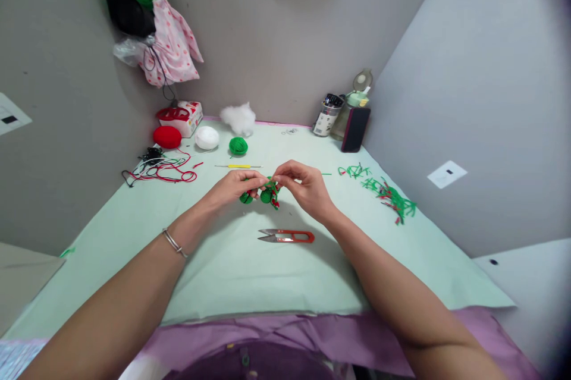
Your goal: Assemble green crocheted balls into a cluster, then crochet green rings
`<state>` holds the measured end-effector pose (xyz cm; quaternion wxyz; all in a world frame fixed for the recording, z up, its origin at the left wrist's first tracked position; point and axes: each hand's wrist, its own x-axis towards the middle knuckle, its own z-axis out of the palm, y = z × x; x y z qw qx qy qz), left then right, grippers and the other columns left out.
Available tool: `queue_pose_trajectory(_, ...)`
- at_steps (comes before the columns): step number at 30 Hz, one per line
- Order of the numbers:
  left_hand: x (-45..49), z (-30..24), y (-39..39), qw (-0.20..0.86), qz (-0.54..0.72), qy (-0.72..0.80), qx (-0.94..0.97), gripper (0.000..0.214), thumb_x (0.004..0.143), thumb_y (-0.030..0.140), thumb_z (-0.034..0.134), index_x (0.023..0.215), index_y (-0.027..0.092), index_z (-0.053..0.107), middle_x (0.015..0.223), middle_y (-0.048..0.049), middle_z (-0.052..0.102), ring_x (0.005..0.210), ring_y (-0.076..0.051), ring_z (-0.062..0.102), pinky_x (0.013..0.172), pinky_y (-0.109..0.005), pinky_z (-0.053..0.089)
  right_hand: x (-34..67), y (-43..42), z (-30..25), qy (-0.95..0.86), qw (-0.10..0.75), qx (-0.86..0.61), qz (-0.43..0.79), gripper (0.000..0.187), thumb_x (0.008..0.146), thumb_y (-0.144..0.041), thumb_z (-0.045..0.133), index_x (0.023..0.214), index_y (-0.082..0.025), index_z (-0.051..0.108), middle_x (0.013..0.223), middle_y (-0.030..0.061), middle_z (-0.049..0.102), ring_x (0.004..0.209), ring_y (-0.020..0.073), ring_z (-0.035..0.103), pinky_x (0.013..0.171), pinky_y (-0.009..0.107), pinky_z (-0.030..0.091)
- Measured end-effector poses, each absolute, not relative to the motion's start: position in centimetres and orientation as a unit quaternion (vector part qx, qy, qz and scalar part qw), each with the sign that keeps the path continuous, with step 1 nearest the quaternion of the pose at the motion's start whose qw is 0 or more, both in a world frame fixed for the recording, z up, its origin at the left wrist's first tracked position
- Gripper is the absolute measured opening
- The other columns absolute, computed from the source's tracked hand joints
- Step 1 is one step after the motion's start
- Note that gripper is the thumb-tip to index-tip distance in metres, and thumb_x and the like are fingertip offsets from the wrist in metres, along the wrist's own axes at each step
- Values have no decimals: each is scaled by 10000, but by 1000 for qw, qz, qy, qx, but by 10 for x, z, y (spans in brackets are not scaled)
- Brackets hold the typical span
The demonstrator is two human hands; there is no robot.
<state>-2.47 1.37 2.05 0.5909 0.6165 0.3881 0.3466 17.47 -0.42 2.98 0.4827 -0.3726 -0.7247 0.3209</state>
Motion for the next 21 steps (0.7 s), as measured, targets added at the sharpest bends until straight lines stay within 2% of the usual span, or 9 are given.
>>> queue_pose_trajectory(4,-24,20,13,635,363,367,575,295,738,437,755,791,160,671,658,16,586,565,-89,488,552,-230,342,175,-4,29,-729,484,-366,317,99,867,-255,680,791,-192,679,724,-8,669,677,133,632,674,274,486)
queue_pose_trajectory(11,-21,22,9,702,381,334,501,290,720,373,804,792,159,621,701,31,598,526,-52,475,541,-204,379,165,-6,23,-668,548,-357,353,167,817,-336,741,744,-195,692,765,1,620,684,128,603,639,269,501)
queue_pose_trajectory(15,-17,20,7,707,393,327,489,287,721,364,807,756,158,610,699,36,586,534,-50,471,554,-202,396,160,-8,19,-665,558,-367,334,158,823,-320,735,736,-198,685,765,-2,615,682,123,592,645,268,496)
queue_pose_trajectory(21,-19,18,9,677,413,350,499,250,742,352,783,744,159,624,696,30,588,562,-63,453,601,-221,396,165,-7,22,-718,521,-386,253,143,897,-314,641,813,-200,661,799,9,647,713,134,594,700,284,496)
